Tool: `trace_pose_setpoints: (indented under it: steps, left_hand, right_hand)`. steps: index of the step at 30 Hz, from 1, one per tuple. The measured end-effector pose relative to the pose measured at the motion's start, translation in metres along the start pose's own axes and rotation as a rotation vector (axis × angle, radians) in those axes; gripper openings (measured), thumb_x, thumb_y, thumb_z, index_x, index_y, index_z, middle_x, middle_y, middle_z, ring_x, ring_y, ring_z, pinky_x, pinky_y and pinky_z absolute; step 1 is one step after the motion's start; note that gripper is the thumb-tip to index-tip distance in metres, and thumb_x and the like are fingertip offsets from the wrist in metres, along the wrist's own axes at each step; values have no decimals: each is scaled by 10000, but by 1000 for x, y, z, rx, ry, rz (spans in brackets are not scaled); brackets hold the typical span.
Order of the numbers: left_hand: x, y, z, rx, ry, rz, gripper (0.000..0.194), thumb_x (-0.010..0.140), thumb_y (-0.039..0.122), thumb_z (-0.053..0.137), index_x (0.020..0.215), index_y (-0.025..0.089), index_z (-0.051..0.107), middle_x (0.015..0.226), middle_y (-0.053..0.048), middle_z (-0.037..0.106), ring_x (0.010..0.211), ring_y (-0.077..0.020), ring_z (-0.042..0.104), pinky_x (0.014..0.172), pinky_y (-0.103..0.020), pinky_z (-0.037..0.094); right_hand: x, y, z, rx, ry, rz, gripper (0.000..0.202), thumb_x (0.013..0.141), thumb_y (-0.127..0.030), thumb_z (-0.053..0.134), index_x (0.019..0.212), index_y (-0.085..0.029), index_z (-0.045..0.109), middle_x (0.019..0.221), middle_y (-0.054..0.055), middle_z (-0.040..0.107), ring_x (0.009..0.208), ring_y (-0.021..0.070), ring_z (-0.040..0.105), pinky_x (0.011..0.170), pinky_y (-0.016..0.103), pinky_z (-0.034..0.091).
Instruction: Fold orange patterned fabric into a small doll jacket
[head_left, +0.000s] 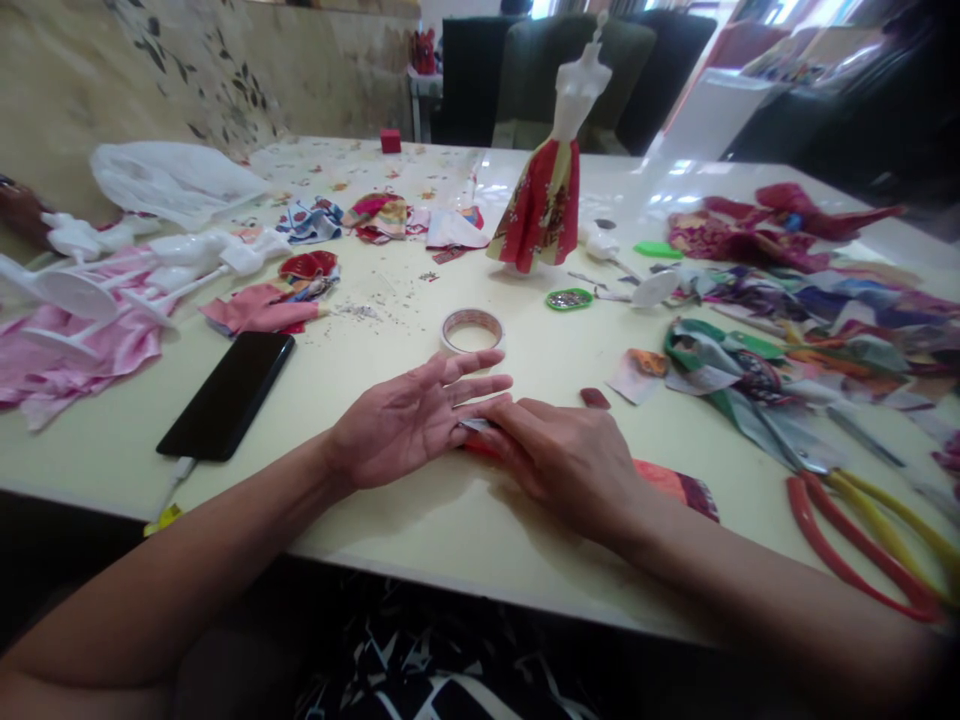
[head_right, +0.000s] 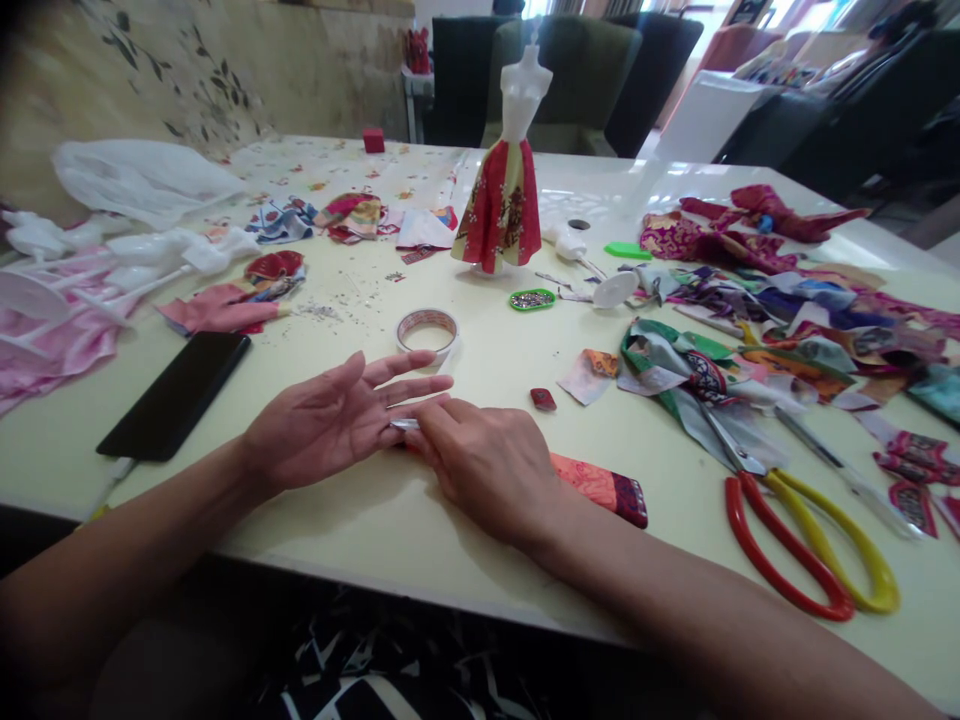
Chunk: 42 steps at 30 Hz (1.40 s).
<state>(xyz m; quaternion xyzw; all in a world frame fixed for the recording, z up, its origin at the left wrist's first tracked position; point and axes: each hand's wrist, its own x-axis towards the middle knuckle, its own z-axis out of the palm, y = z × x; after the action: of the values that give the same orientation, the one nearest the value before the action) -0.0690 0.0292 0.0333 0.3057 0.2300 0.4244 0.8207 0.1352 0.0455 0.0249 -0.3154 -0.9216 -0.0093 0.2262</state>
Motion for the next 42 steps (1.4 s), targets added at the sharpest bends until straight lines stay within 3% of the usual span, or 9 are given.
trace_pose_setpoints:
  steps: [7,18,21,23,26,28,32,42]
  left_hand:
    - [-1,0,0,-6,19,28,532,1009,418,362,1458,134,390,1453,-189,483,1343,-300,464,1064,-414,384]
    - [0,1,2,-26,20,29,511,997,443,394,1408,147,462,1416,-172,525,1298,-281,509,1005,-381,439]
    - [1,1,1,-4,58,19,462,994,413,418,1357,144,512,1379,-169,555,1228,-255,561,983,-356,455]
    - [1,-1,0,58,144,17,373,976,347,477,1257,127,583,1286,-165,613,1127,-233,614,957,-344,472]
    - [2,-3,-2,206,295,-7,188,907,246,600,1006,98,661,986,-115,692,860,-163,657,797,-281,508]
    - [2,-4,-3,287,333,-35,134,862,226,658,861,92,660,798,-61,668,683,-101,603,651,-216,470]
    - [1,-4,-4,366,308,-54,199,819,271,704,739,105,629,675,-10,607,552,-52,484,523,-177,363]
    - [0,0,-4,434,281,-39,185,804,286,710,768,126,625,652,17,554,545,-56,438,516,-189,329]
  right_hand:
    - [0,-1,-1,-14,-60,32,241,998,-376,484,1042,-215,658,867,0,723,666,146,613,578,281,208]
    - [0,-1,0,18,-12,17,237,1006,-353,468,1057,-224,660,909,-11,731,686,136,636,579,288,248]
    - [1,1,-2,88,-10,33,232,1009,-345,470,1084,-231,657,951,-13,732,747,133,655,605,272,277]
    - [1,2,-3,121,-15,61,249,1010,-365,466,1068,-222,662,918,-6,727,723,129,644,616,266,289]
    - [2,5,-4,143,-21,118,305,1011,-393,452,953,-187,669,779,1,693,632,118,596,599,265,281]
    - [3,7,-4,156,-13,143,330,1013,-401,444,917,-178,668,742,4,676,618,114,581,592,263,279]
    - [3,9,-4,145,-7,145,349,1014,-413,433,916,-178,672,737,9,670,612,112,573,588,261,281]
    - [5,6,-5,185,7,147,355,1015,-410,431,870,-177,655,719,9,654,580,100,514,588,244,297]
